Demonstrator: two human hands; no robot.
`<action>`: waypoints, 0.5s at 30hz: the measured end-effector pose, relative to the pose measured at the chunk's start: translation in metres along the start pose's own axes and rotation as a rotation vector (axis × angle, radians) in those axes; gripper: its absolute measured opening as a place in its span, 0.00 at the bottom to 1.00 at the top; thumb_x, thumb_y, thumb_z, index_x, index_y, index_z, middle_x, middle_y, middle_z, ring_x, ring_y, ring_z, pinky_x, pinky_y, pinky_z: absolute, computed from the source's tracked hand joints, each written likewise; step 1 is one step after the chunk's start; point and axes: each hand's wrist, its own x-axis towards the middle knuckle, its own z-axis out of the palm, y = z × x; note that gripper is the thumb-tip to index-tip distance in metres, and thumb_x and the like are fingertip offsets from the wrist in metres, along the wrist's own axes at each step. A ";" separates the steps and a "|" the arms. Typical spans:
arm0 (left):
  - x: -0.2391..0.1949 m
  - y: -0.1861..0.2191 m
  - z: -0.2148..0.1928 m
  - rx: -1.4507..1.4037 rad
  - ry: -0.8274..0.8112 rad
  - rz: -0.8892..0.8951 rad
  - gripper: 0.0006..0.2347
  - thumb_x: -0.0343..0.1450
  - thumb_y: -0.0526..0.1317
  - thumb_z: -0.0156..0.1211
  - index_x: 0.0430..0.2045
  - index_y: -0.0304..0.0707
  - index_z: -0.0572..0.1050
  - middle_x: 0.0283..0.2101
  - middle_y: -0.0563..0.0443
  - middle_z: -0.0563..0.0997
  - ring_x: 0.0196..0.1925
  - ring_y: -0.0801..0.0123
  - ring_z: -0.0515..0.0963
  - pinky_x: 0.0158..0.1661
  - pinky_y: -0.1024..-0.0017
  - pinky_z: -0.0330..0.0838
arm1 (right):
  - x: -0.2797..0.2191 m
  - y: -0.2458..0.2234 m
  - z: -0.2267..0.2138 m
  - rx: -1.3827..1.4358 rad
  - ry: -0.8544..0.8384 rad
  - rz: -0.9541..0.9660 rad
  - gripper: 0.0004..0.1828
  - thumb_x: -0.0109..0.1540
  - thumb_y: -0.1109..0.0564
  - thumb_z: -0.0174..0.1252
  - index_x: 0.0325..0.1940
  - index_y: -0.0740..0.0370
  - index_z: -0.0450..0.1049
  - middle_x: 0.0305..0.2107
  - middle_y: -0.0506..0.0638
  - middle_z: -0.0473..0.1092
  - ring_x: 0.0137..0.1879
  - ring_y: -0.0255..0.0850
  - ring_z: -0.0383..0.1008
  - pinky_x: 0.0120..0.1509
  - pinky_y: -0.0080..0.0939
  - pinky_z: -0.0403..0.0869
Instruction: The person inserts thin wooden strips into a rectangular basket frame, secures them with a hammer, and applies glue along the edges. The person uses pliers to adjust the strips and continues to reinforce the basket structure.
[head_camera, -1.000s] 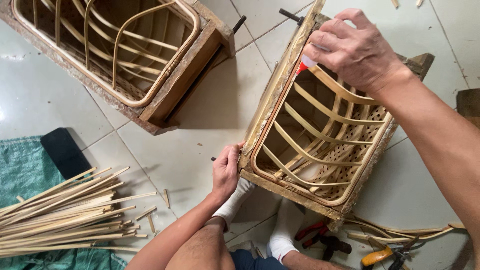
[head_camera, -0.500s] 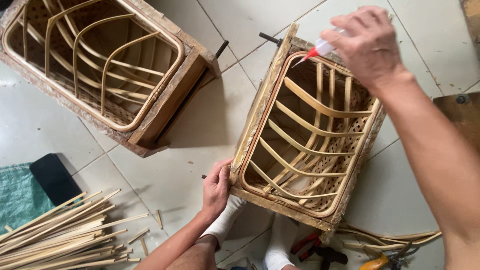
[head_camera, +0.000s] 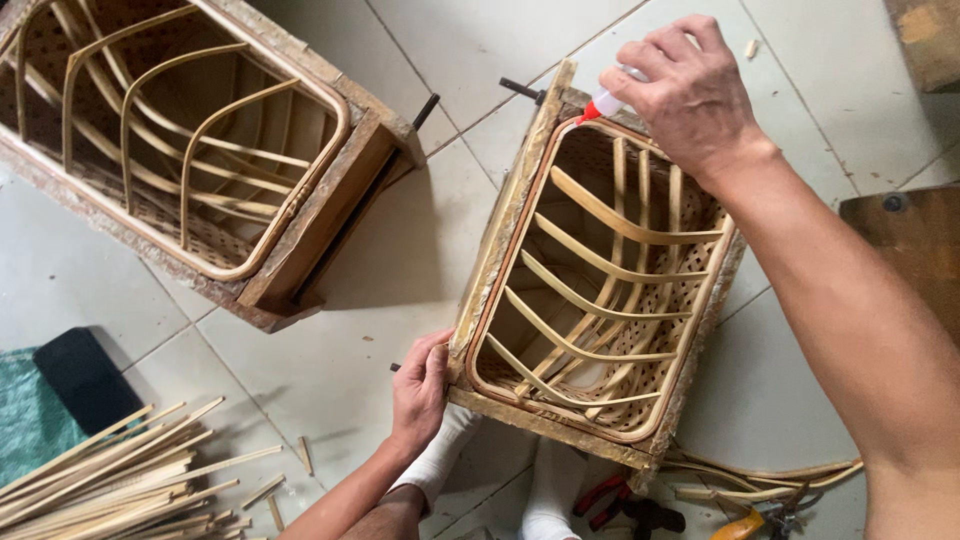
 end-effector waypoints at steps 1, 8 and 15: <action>0.000 0.000 0.000 0.007 0.000 -0.003 0.14 0.79 0.39 0.48 0.53 0.31 0.77 0.51 0.46 0.80 0.52 0.69 0.78 0.56 0.74 0.70 | -0.008 0.002 -0.001 0.036 -0.021 0.055 0.07 0.71 0.58 0.65 0.51 0.46 0.80 0.48 0.42 0.78 0.55 0.34 0.76 0.70 0.39 0.65; 0.000 -0.002 0.000 -0.026 -0.007 0.016 0.14 0.79 0.38 0.48 0.54 0.30 0.76 0.52 0.46 0.79 0.53 0.69 0.77 0.56 0.74 0.69 | -0.079 -0.010 -0.025 0.337 -0.292 0.506 0.18 0.64 0.48 0.72 0.54 0.55 0.81 0.41 0.52 0.78 0.46 0.43 0.74 0.54 0.45 0.67; 0.001 0.001 0.001 -0.030 -0.008 -0.014 0.13 0.79 0.38 0.48 0.53 0.31 0.77 0.50 0.48 0.79 0.51 0.72 0.77 0.54 0.75 0.70 | -0.093 -0.026 -0.017 0.266 -0.237 0.513 0.18 0.62 0.49 0.73 0.53 0.56 0.81 0.42 0.51 0.78 0.45 0.41 0.74 0.53 0.43 0.68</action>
